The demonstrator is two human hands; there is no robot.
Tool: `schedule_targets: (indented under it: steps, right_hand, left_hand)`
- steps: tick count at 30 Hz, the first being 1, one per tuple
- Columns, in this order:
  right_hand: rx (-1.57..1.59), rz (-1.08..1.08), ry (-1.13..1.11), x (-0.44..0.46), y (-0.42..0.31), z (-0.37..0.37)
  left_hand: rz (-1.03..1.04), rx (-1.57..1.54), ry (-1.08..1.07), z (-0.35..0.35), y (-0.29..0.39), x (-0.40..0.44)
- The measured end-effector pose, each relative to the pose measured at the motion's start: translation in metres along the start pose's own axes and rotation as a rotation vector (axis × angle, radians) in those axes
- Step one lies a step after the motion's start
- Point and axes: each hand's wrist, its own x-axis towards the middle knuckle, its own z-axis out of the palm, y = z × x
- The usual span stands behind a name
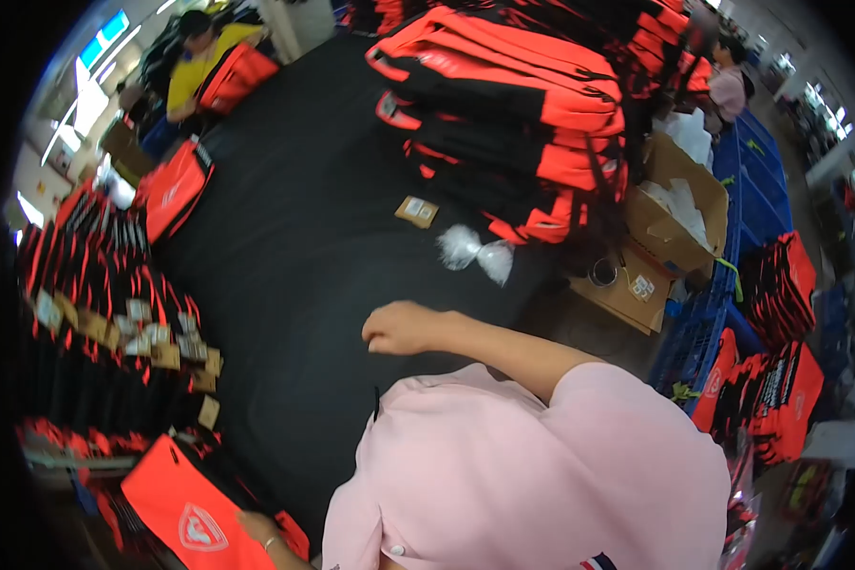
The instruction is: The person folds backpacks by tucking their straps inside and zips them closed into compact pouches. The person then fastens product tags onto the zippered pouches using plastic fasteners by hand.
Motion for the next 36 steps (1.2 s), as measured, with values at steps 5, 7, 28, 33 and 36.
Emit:
schedule_targets:
  steps: [5,7,28,33,36]
  right_hand:
    - [-0.458,0.073,1.153,-0.074,0.087,-0.171]
    - [-0.822,0.300,1.170,-0.122,0.118,-0.231]
    - [-0.822,-0.655,1.390,-0.047,-0.049,-0.323]
    - [-0.733,-0.963,0.964,-0.016,-0.103,-0.231]
    - [-0.564,-1.028,0.699,0.017,-0.093,-0.159]
  left_hand:
    - [-0.259,-0.381,-0.330,-0.115,0.038,0.000]
    - [-0.170,-0.497,-0.075,-0.092,0.073,-0.011]
    - [-0.041,-1.793,-0.386,-0.265,0.277,-0.142]
    - [-0.212,-1.899,-0.134,-0.295,0.237,-0.155]
    - [-0.122,-1.834,0.046,-0.321,0.204,-0.143]
